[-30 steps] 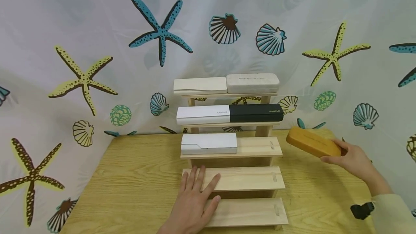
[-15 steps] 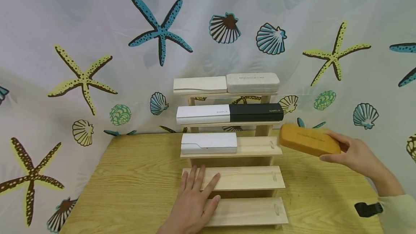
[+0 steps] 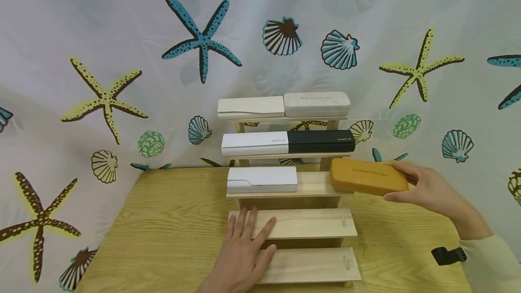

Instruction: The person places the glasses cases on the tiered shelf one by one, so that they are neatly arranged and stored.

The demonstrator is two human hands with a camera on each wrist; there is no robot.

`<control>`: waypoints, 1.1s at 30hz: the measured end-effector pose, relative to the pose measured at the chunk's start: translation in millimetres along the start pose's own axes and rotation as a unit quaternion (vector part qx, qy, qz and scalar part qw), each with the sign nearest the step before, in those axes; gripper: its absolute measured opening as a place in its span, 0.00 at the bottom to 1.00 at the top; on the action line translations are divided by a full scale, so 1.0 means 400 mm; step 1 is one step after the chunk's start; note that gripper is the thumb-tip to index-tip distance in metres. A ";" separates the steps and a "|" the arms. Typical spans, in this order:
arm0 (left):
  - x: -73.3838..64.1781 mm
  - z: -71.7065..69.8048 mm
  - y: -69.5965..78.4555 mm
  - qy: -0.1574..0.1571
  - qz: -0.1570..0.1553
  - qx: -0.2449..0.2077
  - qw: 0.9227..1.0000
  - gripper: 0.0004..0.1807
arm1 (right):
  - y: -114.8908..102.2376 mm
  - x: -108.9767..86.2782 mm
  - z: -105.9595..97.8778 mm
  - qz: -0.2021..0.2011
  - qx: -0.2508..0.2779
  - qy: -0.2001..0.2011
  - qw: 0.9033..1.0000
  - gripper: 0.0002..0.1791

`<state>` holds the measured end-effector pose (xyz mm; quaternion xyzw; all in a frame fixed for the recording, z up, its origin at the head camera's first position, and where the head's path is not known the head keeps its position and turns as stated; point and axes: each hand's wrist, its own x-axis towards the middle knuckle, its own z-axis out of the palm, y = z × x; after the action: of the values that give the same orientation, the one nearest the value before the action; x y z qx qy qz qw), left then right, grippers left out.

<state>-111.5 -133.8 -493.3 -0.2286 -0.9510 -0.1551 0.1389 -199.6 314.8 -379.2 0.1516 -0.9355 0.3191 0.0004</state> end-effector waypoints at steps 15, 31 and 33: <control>-0.001 0.005 -0.003 -0.002 -0.001 -0.003 1.000 0.30 | -0.054 0.053 0.049 -0.054 -0.006 -0.011 0.998 0.50; 0.000 0.003 -0.001 -0.005 -0.004 -0.005 1.000 0.30 | -0.082 0.086 0.078 -0.069 0.011 -0.030 0.997 0.48; 0.000 0.002 0.000 -0.006 -0.004 -0.008 1.000 0.30 | -0.083 0.089 0.080 -0.070 0.011 -0.031 0.997 0.48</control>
<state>-111.9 -133.7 -493.9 -0.2268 -0.9513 -0.1623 0.1311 -221.0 260.9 -381.4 0.2269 -0.9184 0.3239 -0.0081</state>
